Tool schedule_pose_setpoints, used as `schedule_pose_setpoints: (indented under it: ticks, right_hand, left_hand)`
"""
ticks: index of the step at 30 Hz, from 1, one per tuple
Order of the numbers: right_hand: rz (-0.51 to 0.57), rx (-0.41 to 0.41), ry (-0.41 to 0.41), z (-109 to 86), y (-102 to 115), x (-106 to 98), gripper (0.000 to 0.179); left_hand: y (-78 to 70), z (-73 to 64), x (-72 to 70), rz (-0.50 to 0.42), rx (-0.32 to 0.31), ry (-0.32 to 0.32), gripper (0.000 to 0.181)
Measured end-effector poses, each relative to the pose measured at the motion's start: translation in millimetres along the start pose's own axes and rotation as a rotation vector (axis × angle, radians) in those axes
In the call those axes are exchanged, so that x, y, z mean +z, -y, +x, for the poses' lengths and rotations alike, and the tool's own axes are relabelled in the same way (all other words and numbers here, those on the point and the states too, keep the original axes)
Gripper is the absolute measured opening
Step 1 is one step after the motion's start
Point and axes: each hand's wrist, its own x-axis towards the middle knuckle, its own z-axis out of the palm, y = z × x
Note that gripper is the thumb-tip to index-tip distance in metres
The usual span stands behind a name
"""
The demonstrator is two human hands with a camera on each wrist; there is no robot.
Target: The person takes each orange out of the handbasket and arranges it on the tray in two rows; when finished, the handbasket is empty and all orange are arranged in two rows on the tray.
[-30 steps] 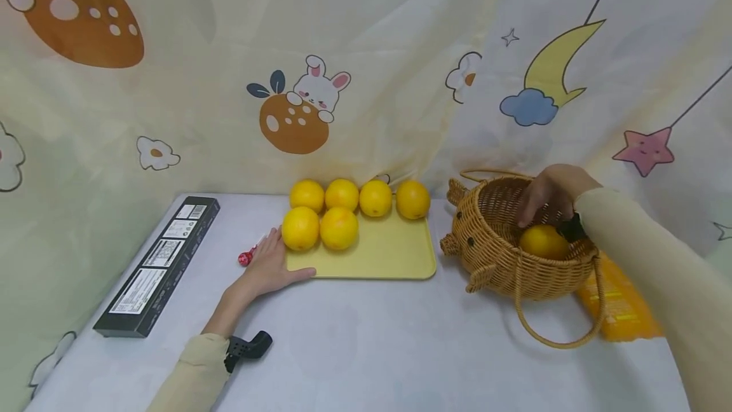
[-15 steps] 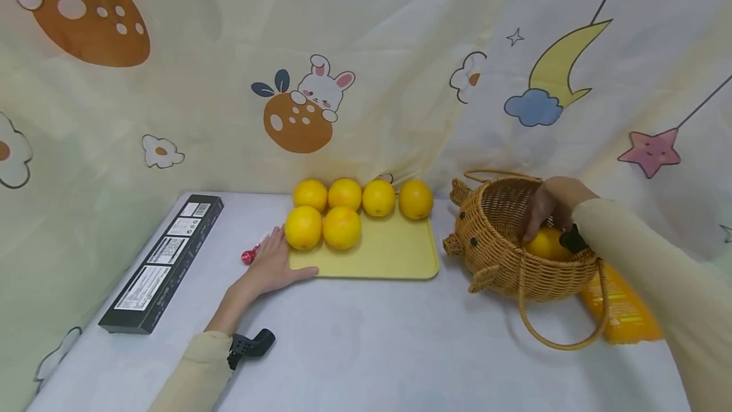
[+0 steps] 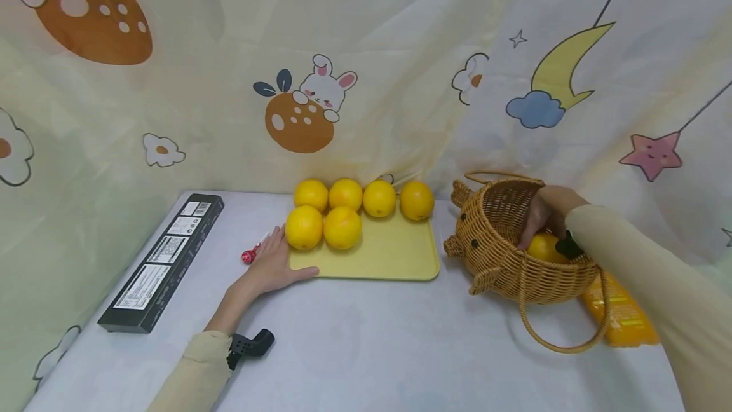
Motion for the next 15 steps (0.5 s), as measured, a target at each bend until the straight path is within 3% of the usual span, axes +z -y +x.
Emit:
schedule_pose_setpoints:
  ticks: [10,15]
  right_hand:
    - [0.000,0.013,-0.052,2.3,1.1,0.2,0.108]
    - [0.084,-0.042,-0.070,4.5,-7.5,3.6,0.088]
  left_hand:
    - [-1.6,1.4,0.4,-0.002,0.003,0.001,0.122]
    - [-2.3,0.3,-0.8,-0.003,-0.001,0.005,0.121]
